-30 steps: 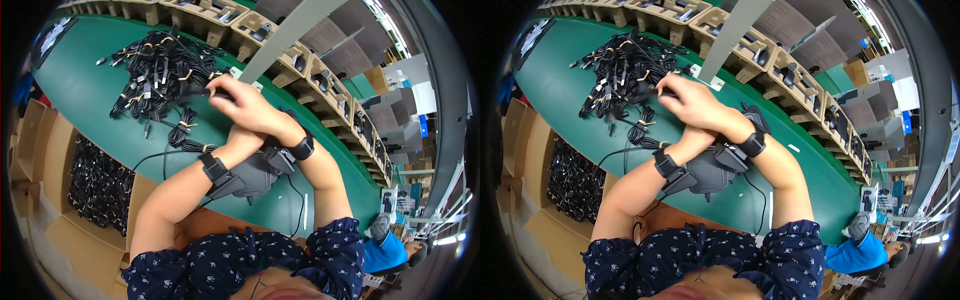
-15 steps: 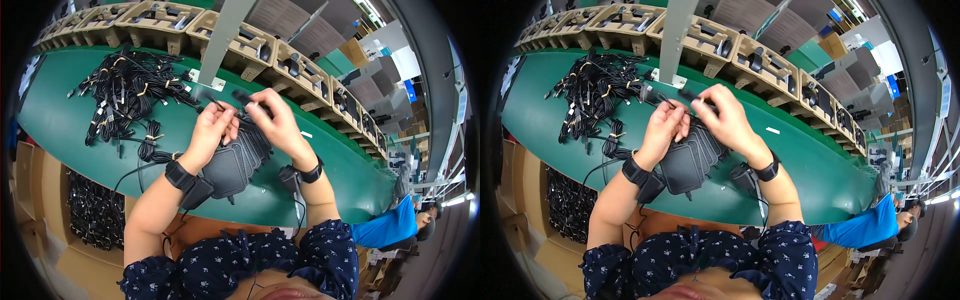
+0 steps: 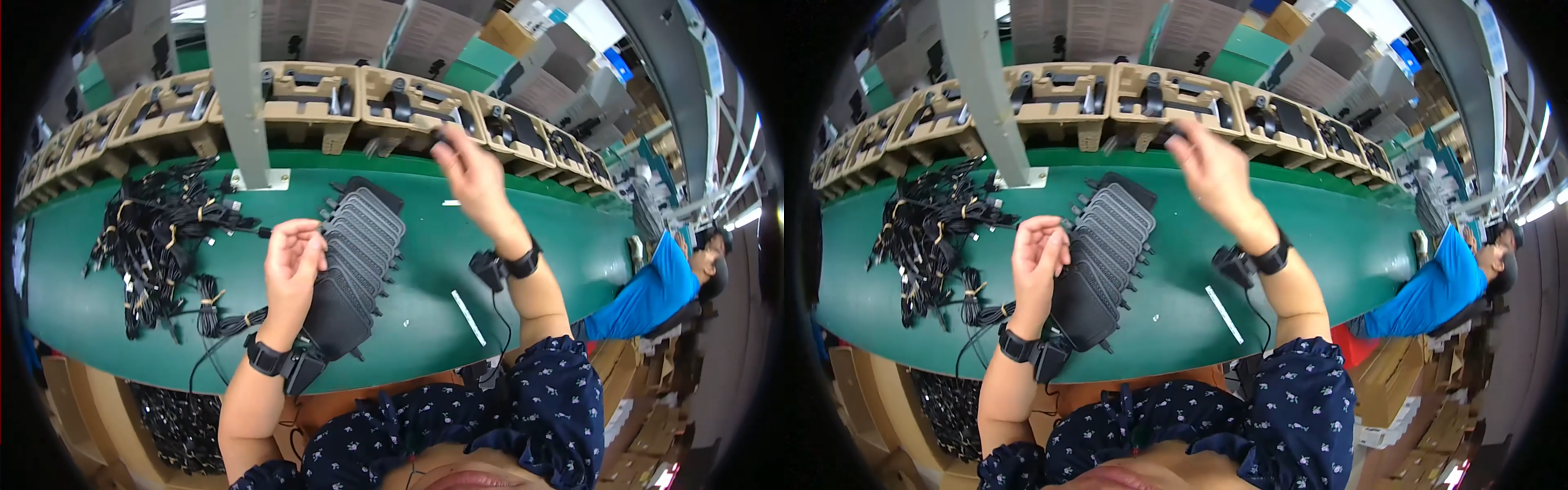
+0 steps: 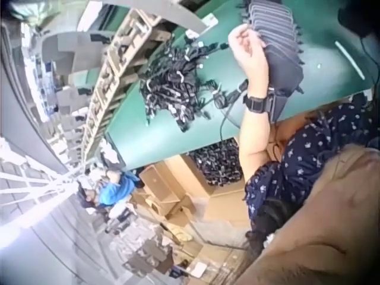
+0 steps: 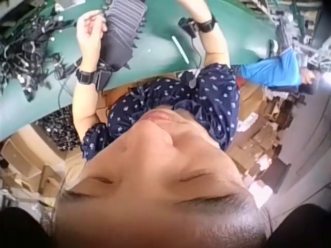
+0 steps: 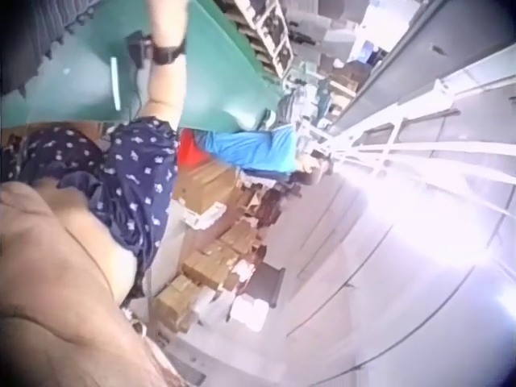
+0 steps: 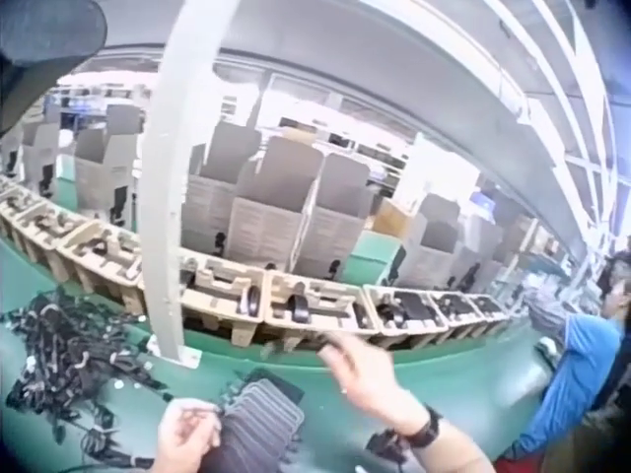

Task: Arranging plastic electronic housings from a bulk box onto a production line tray.

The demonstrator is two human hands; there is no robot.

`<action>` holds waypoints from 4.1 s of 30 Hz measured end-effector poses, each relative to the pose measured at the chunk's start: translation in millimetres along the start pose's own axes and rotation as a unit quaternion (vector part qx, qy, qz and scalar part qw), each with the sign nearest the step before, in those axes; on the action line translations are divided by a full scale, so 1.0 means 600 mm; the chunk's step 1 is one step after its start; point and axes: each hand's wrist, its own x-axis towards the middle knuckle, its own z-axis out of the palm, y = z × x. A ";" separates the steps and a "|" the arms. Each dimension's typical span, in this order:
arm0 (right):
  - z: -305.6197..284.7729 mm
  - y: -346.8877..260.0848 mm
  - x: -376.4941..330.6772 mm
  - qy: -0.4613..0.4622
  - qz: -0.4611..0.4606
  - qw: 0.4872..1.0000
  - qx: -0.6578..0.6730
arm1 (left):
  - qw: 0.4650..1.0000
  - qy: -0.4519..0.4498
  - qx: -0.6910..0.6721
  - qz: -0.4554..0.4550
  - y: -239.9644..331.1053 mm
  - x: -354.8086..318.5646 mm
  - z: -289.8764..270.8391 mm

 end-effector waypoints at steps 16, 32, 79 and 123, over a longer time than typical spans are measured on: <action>-0.102 0.281 0.128 -0.109 0.046 0.886 -0.449 | 0.998 -0.004 0.029 -0.051 -0.024 0.002 -0.012; 0.015 0.351 0.171 0.139 0.199 0.955 -0.173 | 0.998 -0.003 0.045 -0.053 -0.024 0.001 -0.012; 0.130 -0.148 -0.146 -0.319 -0.398 0.859 -0.051 | 0.985 0.146 0.022 0.085 0.001 0.029 -0.045; -0.041 0.223 0.089 0.333 0.053 0.876 0.344 | 0.723 0.102 0.655 0.196 0.008 0.057 -0.081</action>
